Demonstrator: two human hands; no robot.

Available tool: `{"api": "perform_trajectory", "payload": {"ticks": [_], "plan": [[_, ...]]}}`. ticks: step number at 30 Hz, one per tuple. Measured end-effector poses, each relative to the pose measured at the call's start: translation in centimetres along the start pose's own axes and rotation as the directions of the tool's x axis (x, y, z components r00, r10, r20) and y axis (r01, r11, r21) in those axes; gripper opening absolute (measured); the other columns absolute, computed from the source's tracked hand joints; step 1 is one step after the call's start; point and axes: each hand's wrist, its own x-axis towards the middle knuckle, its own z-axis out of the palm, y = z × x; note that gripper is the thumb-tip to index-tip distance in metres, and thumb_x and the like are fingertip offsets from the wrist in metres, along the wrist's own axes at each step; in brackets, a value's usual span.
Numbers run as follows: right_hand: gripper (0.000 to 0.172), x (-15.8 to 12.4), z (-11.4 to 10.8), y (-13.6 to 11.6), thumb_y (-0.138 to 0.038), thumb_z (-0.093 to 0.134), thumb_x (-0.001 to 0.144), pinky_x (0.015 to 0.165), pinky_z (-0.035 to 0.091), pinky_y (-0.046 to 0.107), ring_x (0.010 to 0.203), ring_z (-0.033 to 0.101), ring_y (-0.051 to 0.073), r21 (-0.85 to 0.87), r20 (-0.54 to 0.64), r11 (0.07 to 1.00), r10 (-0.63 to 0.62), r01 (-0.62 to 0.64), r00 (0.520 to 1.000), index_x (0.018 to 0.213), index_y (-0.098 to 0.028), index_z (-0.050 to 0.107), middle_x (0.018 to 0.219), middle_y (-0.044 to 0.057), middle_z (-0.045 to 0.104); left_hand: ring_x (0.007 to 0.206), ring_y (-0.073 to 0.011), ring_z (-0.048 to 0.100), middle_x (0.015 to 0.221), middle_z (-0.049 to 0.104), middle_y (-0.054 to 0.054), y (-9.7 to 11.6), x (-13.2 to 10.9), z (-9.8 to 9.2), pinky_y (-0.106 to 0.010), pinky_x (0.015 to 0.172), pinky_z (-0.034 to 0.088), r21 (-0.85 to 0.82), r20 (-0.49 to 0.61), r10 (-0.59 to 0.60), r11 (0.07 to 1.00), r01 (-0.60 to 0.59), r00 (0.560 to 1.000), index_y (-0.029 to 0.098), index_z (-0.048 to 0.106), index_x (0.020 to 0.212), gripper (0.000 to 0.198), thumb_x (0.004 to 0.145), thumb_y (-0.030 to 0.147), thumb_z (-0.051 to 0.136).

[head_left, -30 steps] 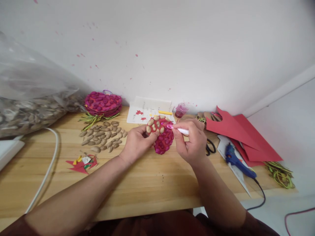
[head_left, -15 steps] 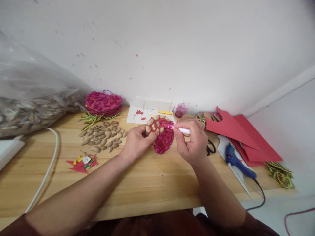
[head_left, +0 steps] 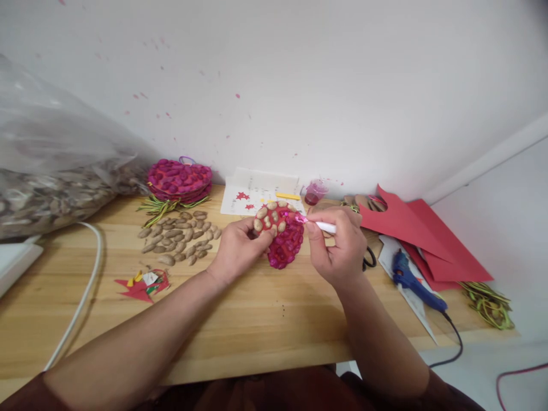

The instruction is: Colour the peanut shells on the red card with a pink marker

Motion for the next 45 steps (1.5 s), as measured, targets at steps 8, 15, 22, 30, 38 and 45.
{"api": "perform_trajectory", "payload": {"ticks": [8,15,22,30,38,45], "plan": [[0.008,0.1,0.1,-0.2,-0.02,0.068,0.095,0.087,0.048,0.042,0.087,0.07,0.021,0.021,0.031,1.0,0.009,-0.01,0.999,0.1,-0.026,0.067,0.091,0.002,0.077,0.047,-0.0117,0.052,0.053,0.062,0.002,0.1,-0.1,-0.1,-0.023,0.049,0.043,-0.018,-0.008,-0.003,1.0,0.003,1.0,0.02,0.062,0.06,0.032,0.072,0.043,0.08],[0.008,0.1,0.1,-0.1,-0.021,0.067,0.095,0.086,0.048,0.043,0.085,0.069,0.022,0.011,-0.011,1.0,0.017,-0.017,1.0,0.101,-0.026,0.066,0.09,0.002,0.077,0.047,-0.0133,0.056,0.054,0.065,0.0,0.1,0.0,-0.1,-0.024,0.049,0.047,-0.056,-0.009,-0.058,0.997,0.057,0.998,0.019,0.065,0.065,0.029,0.071,0.042,0.081],[0.007,0.0,0.2,0.3,-0.021,0.068,0.095,0.087,0.048,0.042,0.086,0.069,0.021,0.002,-0.003,1.0,0.012,-0.012,1.0,0.101,-0.025,0.067,0.09,0.002,0.077,0.047,-0.0125,0.056,0.055,0.066,0.001,-0.1,0.1,-0.2,-0.024,0.049,0.048,-0.089,-0.001,-0.055,0.995,0.055,0.998,0.018,0.066,0.066,0.03,0.071,0.041,0.083],[0.006,-0.1,0.5,0.5,-0.023,0.066,0.098,0.087,0.053,0.041,0.089,0.072,0.021,0.113,-0.018,0.989,0.101,-0.098,0.995,0.102,-0.026,0.069,0.094,0.003,0.077,0.046,-0.0125,0.057,0.053,0.067,-0.001,0.1,0.2,-0.3,-0.024,0.049,0.048,-0.16,0.011,-0.118,0.98,0.119,0.993,0.018,0.066,0.066,0.029,0.068,0.04,0.085],[0.006,-0.2,0.5,0.6,-0.024,0.064,0.098,0.088,0.054,0.043,0.09,0.071,0.022,0.146,0.013,0.984,0.098,-0.099,0.995,0.103,-0.025,0.068,0.095,0.004,0.077,0.045,-0.0109,0.057,0.055,0.066,0.0,-0.1,0.3,-0.2,-0.022,0.047,0.048,-0.288,-0.015,-0.189,0.941,0.177,0.982,0.016,0.067,0.065,0.029,0.062,0.035,0.089],[0.005,-0.1,0.4,0.8,-0.023,0.065,0.098,0.088,0.052,0.043,0.09,0.071,0.022,0.071,0.009,0.995,0.063,-0.064,0.998,0.101,-0.025,0.068,0.093,0.004,0.077,0.045,-0.0102,0.057,0.056,0.066,0.001,-0.1,0.4,-0.2,-0.021,0.045,0.045,-0.335,-0.002,-0.204,0.923,0.192,0.979,0.016,0.065,0.063,0.029,0.061,0.033,0.089]]}}
